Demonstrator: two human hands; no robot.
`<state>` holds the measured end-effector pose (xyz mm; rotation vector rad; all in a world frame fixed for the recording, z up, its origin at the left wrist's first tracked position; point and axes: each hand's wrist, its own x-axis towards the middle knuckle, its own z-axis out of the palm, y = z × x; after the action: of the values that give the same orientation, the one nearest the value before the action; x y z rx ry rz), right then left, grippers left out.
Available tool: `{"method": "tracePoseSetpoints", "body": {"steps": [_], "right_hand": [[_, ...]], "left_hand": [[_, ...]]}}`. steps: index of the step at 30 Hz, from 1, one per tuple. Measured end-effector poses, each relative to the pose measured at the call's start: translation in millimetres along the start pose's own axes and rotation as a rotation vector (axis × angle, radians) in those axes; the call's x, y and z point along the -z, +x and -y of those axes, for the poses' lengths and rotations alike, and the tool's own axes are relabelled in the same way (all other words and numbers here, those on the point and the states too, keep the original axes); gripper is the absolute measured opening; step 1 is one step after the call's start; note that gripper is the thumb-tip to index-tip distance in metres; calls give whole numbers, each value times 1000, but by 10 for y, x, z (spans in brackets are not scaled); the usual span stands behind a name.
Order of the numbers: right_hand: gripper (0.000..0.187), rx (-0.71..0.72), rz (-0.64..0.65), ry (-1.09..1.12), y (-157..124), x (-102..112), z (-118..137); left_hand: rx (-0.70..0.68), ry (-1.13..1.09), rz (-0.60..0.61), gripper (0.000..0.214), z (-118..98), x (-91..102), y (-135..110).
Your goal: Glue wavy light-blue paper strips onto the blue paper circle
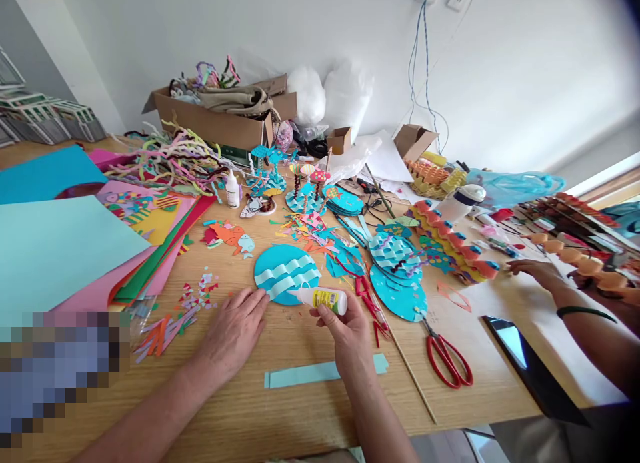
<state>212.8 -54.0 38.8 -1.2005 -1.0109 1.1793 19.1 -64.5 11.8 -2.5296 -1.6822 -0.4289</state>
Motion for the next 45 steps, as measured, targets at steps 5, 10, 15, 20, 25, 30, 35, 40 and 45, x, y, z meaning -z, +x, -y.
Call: {"method": "tracePoseSetpoints", "body": {"steps": [5,10,15,20,25,30,35,40,45], "right_hand": [[35,-5,5,6,11,-31,9],[32,69,35,-86,20,-51,-25],[32,151,36,-263,33,-58,-67],[30,217,34,-402,40,-46,-79],[28,229,34,-398,42,-37,-101],[27,256,53,-397,52,-19,-158],[24,281,53,-397,57,-16,-175],[19,287,43,-386,57,-35,-152],[17,299,21,-411,52,-50,-135]], "left_hand": [[-16,-5,4,35,15,-6,-6],[-13,-32,10,35,26,-20,-12],[3,-42,19,34,26,-31,-14],[-1,-43,48,35,21,-3,-3],[-9,-46,24,34,26,-15,-6],[-12,-34,9,33,34,-46,-13],[2,-43,3,33,23,-31,-12],[5,-31,20,34,19,-20,-12],[3,-30,12,33,18,-27,-11]]}}
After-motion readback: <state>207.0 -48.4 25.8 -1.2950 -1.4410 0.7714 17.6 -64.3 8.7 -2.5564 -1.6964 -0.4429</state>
